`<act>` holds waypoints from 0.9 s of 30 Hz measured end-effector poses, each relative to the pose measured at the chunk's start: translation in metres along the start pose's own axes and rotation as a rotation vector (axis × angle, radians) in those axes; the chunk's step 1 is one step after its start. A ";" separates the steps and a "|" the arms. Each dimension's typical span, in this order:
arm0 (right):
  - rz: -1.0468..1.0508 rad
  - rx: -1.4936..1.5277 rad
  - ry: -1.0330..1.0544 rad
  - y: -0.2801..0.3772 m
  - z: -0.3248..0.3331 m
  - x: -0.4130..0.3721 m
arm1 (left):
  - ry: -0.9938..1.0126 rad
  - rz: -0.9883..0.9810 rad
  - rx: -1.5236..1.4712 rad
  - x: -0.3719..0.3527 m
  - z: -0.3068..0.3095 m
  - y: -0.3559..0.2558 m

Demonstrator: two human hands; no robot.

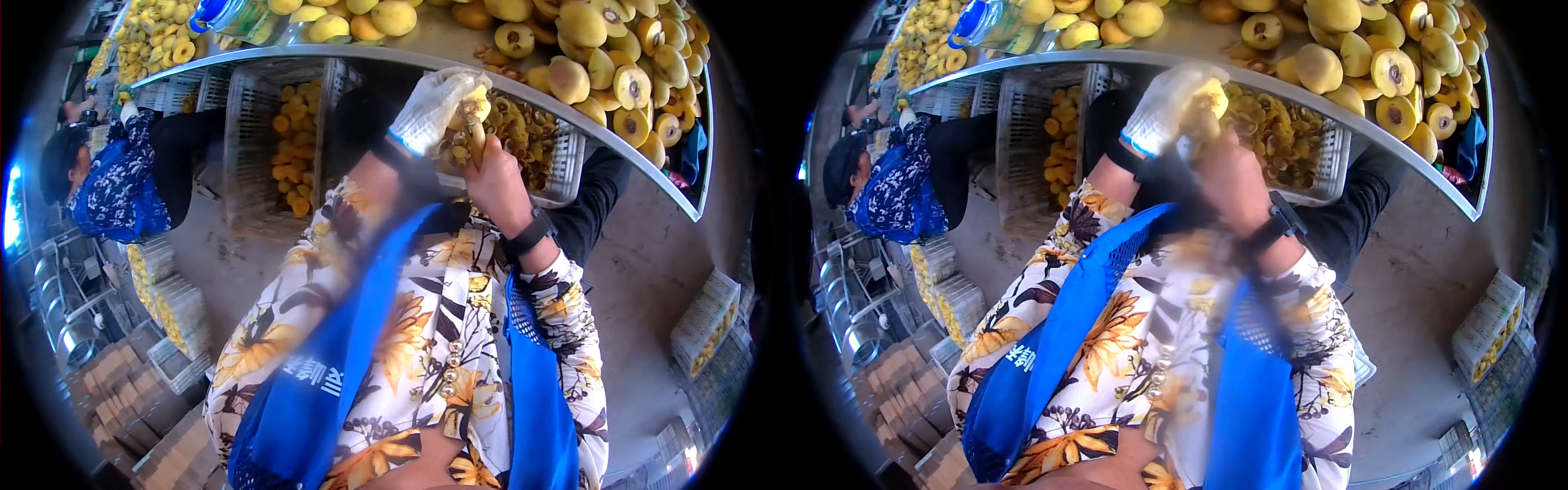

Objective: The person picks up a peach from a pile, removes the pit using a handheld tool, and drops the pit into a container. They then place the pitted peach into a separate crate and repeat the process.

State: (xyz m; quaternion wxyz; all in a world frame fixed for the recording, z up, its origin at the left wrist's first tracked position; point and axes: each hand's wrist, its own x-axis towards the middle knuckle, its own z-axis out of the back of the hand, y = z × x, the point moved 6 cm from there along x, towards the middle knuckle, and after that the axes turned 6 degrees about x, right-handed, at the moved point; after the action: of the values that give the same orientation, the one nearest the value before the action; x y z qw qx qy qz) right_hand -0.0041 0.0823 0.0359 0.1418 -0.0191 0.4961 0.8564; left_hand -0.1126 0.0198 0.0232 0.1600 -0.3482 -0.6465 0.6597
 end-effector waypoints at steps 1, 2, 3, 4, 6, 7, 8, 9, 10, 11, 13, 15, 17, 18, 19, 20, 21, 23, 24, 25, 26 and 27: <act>0.031 -0.042 -0.024 -0.003 -0.002 0.000 | -0.009 -0.080 0.043 0.001 0.001 0.000; 0.066 -0.085 -0.053 -0.010 -0.008 0.002 | -0.021 -0.160 0.087 0.001 0.002 -0.002; 0.101 -0.129 -0.083 -0.014 -0.012 0.004 | -0.077 -0.126 -0.098 -0.001 0.001 0.001; 0.021 0.009 -0.114 -0.020 -0.014 0.004 | -0.157 -0.201 -0.124 -0.004 0.000 0.001; -0.133 0.286 -0.165 -0.028 -0.021 0.006 | -0.314 -0.253 -0.205 -0.013 -0.005 0.003; -0.144 0.295 -0.144 -0.029 -0.024 0.007 | -0.393 -0.233 -0.267 -0.018 -0.008 0.003; -0.158 0.303 -0.117 -0.031 -0.028 0.006 | -0.436 -0.362 -0.096 -0.017 -0.005 0.002; -0.175 0.308 -0.088 -0.033 -0.032 0.004 | -0.479 -0.485 0.074 -0.017 -0.004 -0.001; -0.206 0.343 -0.067 -0.036 -0.036 0.004 | -0.412 -0.391 0.022 -0.013 -0.002 0.009; -0.236 0.378 -0.047 -0.038 -0.039 0.005 | -0.349 -0.292 -0.027 -0.011 -0.001 0.012; -0.328 0.477 0.000 -0.035 -0.045 0.000 | -0.229 -0.019 -0.210 -0.006 0.001 0.023; -0.442 0.598 0.049 -0.017 -0.040 -0.004 | -0.142 0.166 -0.300 -0.004 -0.001 0.030; -0.441 0.643 0.067 -0.015 -0.041 -0.006 | -0.226 -0.007 -0.083 -0.012 -0.002 0.011; -0.438 0.666 0.073 -0.014 -0.041 -0.006 | -0.253 -0.040 -0.062 -0.012 -0.002 0.008; -0.428 0.678 0.072 -0.014 -0.041 -0.005 | -0.280 -0.073 -0.041 -0.011 -0.003 0.006; -0.419 0.688 0.070 -0.015 -0.040 -0.005 | -0.296 -0.051 -0.112 -0.006 -0.001 0.011; -0.407 0.697 0.069 -0.015 -0.039 -0.004 | -0.312 -0.030 -0.183 -0.001 0.001 0.015; -0.442 0.713 0.117 -0.001 -0.032 -0.007 | -0.216 0.121 -0.364 0.004 -0.002 0.030; -0.459 0.722 0.139 0.003 -0.030 -0.008 | -0.165 0.195 -0.453 0.005 -0.006 0.035; -0.466 0.764 0.149 0.002 -0.032 -0.009 | -0.161 0.179 -0.463 0.004 -0.006 0.034; -0.472 0.806 0.160 -0.001 -0.034 -0.010 | -0.158 0.162 -0.472 0.003 -0.008 0.029; -0.476 0.848 0.170 -0.004 -0.036 -0.010 | -0.155 0.142 -0.480 0.002 -0.010 0.024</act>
State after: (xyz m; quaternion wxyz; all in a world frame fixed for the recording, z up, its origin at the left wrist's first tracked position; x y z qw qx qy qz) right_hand 0.0025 0.0513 0.0157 0.2878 -0.1422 0.7928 0.5182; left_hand -0.1014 0.0255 0.0003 -0.0239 -0.3692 -0.7688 0.5217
